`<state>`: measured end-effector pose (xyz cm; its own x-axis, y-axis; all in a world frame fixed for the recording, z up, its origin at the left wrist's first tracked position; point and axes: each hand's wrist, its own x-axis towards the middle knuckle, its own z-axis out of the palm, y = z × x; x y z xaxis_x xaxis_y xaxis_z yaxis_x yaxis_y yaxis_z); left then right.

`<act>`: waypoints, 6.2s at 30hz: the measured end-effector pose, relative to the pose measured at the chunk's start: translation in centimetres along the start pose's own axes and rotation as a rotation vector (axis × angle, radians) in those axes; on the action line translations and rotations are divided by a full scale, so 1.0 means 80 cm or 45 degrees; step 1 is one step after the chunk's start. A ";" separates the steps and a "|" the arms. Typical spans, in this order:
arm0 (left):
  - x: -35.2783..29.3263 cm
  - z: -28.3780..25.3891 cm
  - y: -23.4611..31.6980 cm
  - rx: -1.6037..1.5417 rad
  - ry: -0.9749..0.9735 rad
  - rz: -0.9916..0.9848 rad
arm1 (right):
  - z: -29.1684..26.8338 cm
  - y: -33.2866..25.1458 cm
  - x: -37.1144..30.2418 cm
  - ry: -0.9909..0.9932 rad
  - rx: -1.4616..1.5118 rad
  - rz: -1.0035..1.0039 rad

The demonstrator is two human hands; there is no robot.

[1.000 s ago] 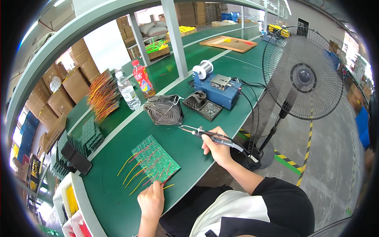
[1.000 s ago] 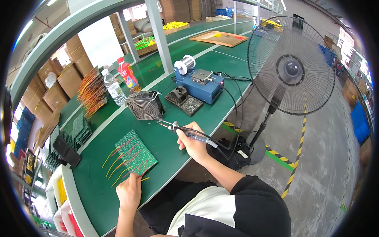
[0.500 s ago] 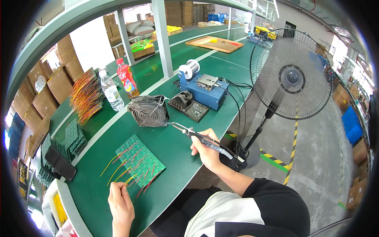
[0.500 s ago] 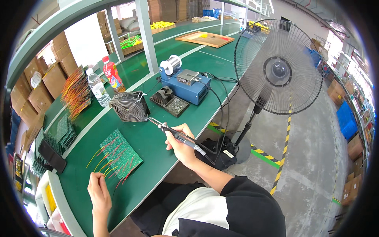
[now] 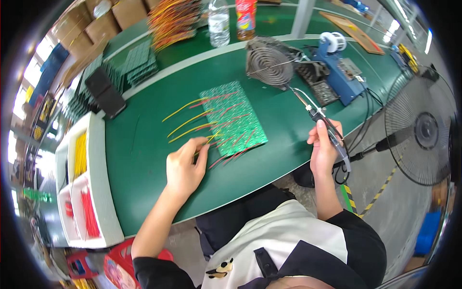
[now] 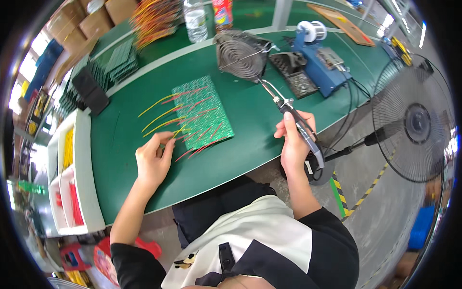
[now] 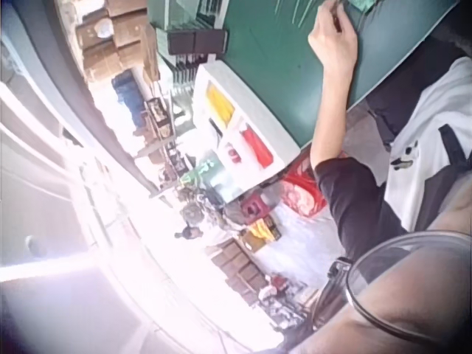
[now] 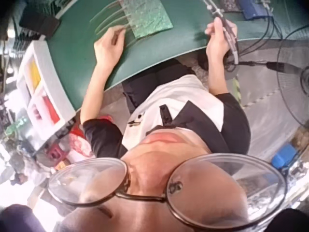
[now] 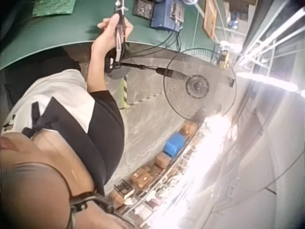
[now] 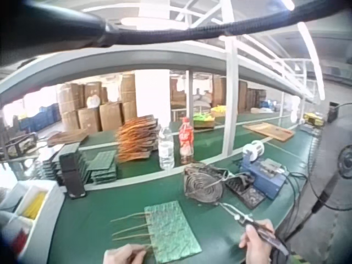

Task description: The person solders wires onto a circuit board using a soldering iron, retrieving additional wires from a tray and soldering them to the board.

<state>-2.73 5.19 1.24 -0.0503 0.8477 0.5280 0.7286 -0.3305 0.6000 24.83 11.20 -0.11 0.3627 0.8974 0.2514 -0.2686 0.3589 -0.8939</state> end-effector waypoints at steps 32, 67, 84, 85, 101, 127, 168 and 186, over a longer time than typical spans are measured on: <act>-0.019 -0.003 -0.008 0.036 -0.031 0.178 | 0.012 -0.015 -0.091 -0.696 -0.183 0.269; -0.022 -0.003 -0.007 0.022 -0.032 0.146 | 0.014 -0.014 -0.093 -0.712 -0.258 0.257; -0.022 -0.002 -0.007 0.120 -0.023 0.206 | -0.008 -0.018 -0.021 -0.175 -0.019 -0.005; -0.022 -0.002 -0.007 0.129 -0.028 0.208 | -0.008 -0.016 -0.021 -0.180 -0.024 -0.008; -0.017 -0.005 -0.003 0.276 0.012 0.308 | -0.006 -0.011 -0.025 -0.187 -0.048 0.010; 0.171 0.051 -0.078 0.222 -0.705 0.067 | -0.007 0.011 -0.035 -0.188 -0.165 -0.165; -0.092 -0.293 0.127 0.408 1.001 0.093 | -0.009 0.018 -0.037 -0.131 -0.264 -0.346; -0.179 -0.364 -0.136 0.647 0.423 -0.917 | -0.001 0.012 -0.040 -0.186 -0.304 -0.334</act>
<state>-29.85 -15.44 4.63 -0.7398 0.5901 0.3232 0.6531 0.5142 0.5560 23.51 8.65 -1.79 0.2561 0.8163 0.5177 0.0380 0.5266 -0.8492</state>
